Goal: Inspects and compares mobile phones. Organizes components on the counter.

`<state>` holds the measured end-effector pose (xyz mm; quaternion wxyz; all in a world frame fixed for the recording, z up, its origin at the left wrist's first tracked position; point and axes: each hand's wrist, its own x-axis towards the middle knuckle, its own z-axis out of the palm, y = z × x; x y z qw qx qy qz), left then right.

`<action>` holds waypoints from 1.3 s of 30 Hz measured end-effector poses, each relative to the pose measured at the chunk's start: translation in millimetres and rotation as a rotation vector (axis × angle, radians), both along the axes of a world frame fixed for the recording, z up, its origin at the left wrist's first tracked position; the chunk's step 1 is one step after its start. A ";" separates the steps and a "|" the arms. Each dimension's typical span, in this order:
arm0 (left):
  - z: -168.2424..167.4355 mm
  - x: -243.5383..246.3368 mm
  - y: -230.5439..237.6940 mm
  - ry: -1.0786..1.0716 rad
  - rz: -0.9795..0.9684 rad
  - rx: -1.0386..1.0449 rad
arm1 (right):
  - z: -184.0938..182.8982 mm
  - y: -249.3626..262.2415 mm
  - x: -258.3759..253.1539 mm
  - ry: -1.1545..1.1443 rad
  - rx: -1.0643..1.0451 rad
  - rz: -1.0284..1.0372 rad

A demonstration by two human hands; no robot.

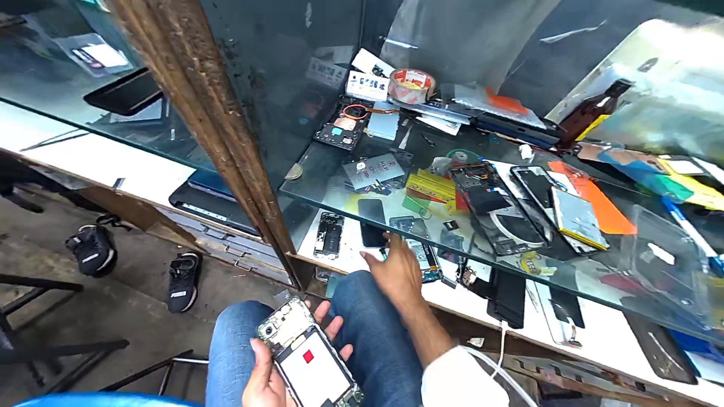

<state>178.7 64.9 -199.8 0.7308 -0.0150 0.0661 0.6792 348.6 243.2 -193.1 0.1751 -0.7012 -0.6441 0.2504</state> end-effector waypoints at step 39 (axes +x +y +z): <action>-2.0 -13.3 -31.1 0.087 -0.042 0.006 | 27.3 -162.0 42.0 1.831 -0.670 0.175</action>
